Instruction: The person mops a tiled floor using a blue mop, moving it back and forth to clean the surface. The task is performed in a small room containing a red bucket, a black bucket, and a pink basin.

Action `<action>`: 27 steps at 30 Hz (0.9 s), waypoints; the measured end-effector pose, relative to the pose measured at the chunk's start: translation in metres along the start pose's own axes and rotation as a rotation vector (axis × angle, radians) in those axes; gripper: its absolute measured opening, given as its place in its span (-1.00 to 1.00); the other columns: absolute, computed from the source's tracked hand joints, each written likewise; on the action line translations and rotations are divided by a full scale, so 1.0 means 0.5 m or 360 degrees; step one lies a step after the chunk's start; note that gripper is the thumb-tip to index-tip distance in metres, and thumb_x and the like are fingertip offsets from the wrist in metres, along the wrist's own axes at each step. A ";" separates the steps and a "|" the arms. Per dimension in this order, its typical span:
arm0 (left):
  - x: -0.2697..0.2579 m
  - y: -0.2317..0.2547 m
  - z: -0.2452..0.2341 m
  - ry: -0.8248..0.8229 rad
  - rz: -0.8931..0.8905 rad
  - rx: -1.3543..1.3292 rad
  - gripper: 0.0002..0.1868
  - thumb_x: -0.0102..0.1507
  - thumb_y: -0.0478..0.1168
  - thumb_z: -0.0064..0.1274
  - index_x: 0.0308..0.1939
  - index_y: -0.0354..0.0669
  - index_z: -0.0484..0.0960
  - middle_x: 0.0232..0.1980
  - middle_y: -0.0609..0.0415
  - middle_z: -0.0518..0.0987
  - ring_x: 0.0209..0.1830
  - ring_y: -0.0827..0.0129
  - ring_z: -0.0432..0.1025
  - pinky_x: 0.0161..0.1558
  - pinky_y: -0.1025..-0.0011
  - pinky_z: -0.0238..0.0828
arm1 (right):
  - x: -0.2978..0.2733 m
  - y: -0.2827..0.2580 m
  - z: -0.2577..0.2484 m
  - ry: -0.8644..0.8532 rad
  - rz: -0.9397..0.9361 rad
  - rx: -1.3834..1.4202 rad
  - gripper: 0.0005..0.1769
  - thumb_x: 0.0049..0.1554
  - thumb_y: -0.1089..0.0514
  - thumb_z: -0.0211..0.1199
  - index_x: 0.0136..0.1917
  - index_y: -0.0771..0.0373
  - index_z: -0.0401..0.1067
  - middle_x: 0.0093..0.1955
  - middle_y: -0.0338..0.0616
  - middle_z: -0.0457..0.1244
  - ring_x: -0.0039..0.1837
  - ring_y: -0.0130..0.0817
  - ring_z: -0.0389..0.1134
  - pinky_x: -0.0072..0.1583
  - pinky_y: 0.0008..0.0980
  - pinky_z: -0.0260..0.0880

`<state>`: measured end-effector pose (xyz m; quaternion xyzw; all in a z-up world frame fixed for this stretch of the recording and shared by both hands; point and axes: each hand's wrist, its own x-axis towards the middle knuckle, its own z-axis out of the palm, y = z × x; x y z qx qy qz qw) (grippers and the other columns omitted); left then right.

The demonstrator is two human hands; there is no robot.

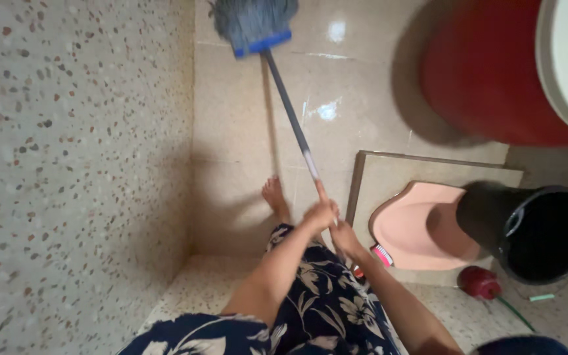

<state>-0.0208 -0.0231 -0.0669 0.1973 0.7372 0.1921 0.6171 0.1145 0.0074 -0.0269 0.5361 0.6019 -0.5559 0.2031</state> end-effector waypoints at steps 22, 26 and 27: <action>-0.352 0.119 0.171 -0.0129 -0.0142 -0.0121 0.51 -0.01 0.02 0.24 0.50 -0.21 -0.78 -0.04 -0.22 0.66 -0.05 -0.11 0.58 0.07 0.12 0.50 | -0.402 0.165 -0.108 -0.0012 0.0416 -0.0593 -0.61 0.15 -0.01 0.21 0.16 0.26 0.42 -0.13 0.30 0.40 -0.01 0.21 0.47 0.04 0.06 0.44; -0.363 0.114 0.140 -0.0111 -0.0202 0.0059 0.46 0.03 0.00 0.21 0.53 -0.27 -0.74 -0.09 -0.25 0.66 -0.13 -0.14 0.59 0.01 0.08 0.49 | -0.406 0.159 -0.053 0.0046 0.0219 -0.0241 -0.61 0.11 -0.02 0.25 0.01 0.35 0.54 -0.20 0.24 0.46 -0.12 0.01 0.54 -0.04 0.00 0.49; -0.366 0.113 0.128 -0.0141 -0.0240 0.0116 0.44 0.05 -0.01 0.18 0.54 -0.32 -0.72 -0.11 -0.25 0.67 -0.17 -0.13 0.60 -0.02 0.09 0.51 | -0.405 0.157 -0.050 0.0037 0.0295 -0.0115 -0.60 0.12 -0.04 0.24 0.02 0.35 0.55 -0.21 0.18 0.46 -0.14 -0.04 0.51 -0.05 -0.02 0.47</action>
